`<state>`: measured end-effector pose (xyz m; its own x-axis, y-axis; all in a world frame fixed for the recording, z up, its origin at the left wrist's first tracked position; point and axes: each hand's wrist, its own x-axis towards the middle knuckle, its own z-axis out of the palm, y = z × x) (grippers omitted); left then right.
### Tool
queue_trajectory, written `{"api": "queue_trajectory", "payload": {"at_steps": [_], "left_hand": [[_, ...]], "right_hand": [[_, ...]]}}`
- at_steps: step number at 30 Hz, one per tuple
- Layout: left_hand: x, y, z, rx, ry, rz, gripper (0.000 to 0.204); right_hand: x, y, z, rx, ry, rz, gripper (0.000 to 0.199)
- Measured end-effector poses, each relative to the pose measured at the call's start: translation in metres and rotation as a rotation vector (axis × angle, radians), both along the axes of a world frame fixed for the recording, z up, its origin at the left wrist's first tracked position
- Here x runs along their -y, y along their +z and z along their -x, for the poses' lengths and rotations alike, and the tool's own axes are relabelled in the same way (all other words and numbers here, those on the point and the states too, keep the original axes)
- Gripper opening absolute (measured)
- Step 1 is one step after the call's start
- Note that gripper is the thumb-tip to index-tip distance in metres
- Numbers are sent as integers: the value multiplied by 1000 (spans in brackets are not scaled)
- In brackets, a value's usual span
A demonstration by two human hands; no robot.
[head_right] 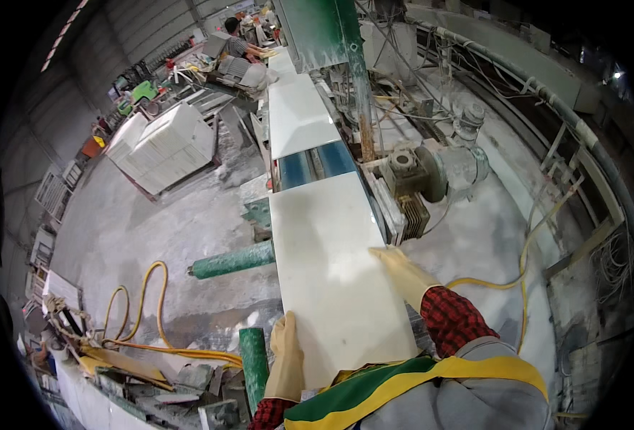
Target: The person repeatedly picks up large white rectangular sheets from a conveyor belt and places them onto a stack. The person handles the sheets one at a time, moving them from the conveyor to the stack in a repetitive cycle.
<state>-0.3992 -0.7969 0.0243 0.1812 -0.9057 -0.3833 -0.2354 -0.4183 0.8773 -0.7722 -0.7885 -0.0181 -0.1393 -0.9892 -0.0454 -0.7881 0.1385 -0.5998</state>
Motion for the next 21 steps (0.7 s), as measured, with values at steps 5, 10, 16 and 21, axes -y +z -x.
{"api": "queue_trajectory", "payload": {"at_steps": [5,10,16,21], "left_hand": [[85,-5,19,24,-112,-44,60],[131,-32,20,-70,-130,-98,60],[185,-25,44,-52,-159,-141,52],[209,-16,58,-78,-188,-200,50]], "right_hand": [[66,80,-11,308,-373,-320,67],[59,90,-3,-12,-8,27,56],[26,49,12,242,70,-76,41],[15,10,-18,733,-304,-77,39]]}}
